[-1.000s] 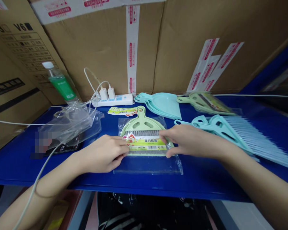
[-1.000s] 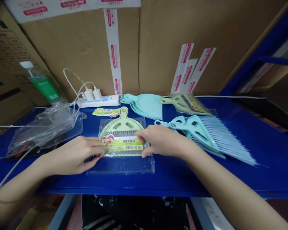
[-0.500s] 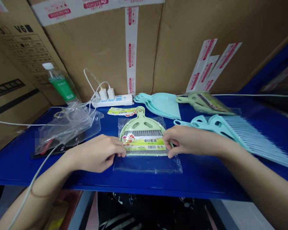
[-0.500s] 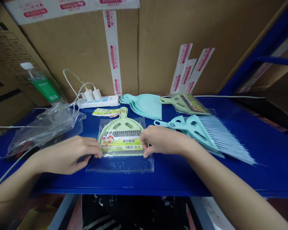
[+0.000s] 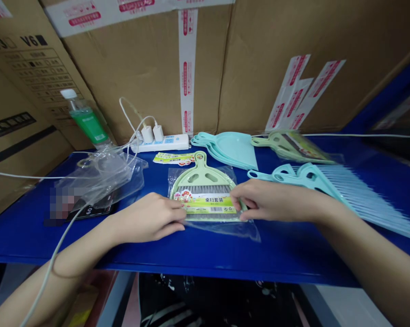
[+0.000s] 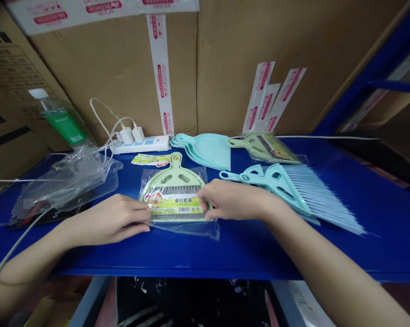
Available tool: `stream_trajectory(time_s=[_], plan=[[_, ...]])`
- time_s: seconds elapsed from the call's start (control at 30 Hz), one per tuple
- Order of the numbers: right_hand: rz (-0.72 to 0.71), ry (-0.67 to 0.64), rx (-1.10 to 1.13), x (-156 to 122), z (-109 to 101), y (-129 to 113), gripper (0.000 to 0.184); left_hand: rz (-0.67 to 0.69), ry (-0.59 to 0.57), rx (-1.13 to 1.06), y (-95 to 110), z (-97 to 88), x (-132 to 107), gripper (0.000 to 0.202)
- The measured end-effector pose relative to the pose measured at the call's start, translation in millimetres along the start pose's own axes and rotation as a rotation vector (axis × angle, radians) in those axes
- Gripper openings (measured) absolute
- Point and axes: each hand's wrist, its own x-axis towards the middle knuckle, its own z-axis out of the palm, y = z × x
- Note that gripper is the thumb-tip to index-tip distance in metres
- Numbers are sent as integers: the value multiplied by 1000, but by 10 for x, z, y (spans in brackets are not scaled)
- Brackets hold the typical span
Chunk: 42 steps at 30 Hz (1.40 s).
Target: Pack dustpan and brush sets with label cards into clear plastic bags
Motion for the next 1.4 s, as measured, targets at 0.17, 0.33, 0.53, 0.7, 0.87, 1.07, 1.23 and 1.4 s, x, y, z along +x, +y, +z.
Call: stream_trajectory(time_s=[0.17, 0.33, 0.53, 0.7, 0.87, 1.07, 1.23, 1.4], plan=[[-30, 21, 33, -5, 16, 27, 8, -11, 111, 25, -33, 33, 6, 29], [-41, 48, 73, -39, -1, -4, 34, -120, 87, 16, -32, 23, 22, 30], [-13, 23, -35, -88, 39, -37, 37, -223, 80, -7, -31, 58, 45, 27], [-26, 12, -65, -83, 67, -42, 7, -262, 126, -4, -28, 89, 46, 28], [-23, 36, -46, -38, 69, -42, 15, -270, 136, 8, -25, 102, 51, 28], [-19, 110, -74, -2, 107, -32, 24, -323, 87, 68, 2, 83, 92, 23], [31, 137, -105, 1, 107, -63, 25, -335, 81, 84, 15, 83, 109, 21], [50, 147, -108, 12, 97, -68, 24, -364, 78, 93, 17, 106, 113, 22]])
